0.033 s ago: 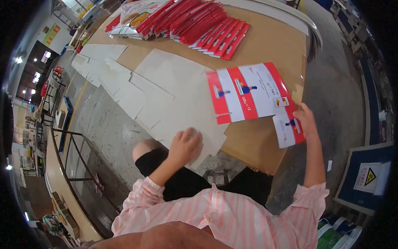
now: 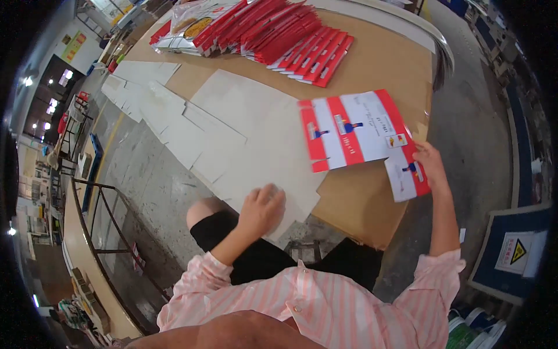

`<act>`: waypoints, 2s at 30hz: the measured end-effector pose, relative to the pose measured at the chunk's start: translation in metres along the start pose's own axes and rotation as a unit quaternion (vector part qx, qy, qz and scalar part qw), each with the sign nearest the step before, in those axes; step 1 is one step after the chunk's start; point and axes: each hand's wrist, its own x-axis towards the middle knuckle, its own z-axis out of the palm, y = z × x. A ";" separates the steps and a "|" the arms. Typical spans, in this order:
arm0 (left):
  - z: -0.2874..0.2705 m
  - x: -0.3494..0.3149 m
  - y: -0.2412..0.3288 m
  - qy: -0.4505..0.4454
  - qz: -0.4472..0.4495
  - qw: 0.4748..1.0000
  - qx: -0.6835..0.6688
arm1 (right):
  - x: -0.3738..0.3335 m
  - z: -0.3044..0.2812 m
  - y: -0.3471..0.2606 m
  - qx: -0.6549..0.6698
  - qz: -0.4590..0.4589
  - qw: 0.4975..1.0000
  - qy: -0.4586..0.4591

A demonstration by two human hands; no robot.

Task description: Folding white cardboard sheets into red and white packages.

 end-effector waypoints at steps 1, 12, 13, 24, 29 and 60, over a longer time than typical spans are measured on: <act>0.000 -0.008 0.000 0.004 -0.017 1.000 0.009 | 0.034 -0.003 0.008 -0.002 -0.003 1.000 -0.020; -0.010 -0.023 0.029 -0.098 -0.032 0.991 -0.090 | 0.384 0.117 0.024 -0.192 -0.149 0.963 0.116; -0.012 -0.028 0.034 -0.102 -0.047 0.990 -0.082 | 0.380 0.154 0.019 -0.311 -0.138 0.923 0.178; -0.071 0.021 0.024 -0.169 -0.008 0.980 -0.104 | 0.105 0.127 0.001 -0.203 -0.238 0.948 -0.049; -0.088 0.050 0.075 -0.002 0.150 0.988 -0.019 | -0.144 0.187 -0.022 -0.386 -0.689 0.611 0.049; 0.108 0.050 0.134 0.196 -0.028 0.974 -0.105 | -0.148 0.061 0.099 -0.605 -0.227 0.742 0.176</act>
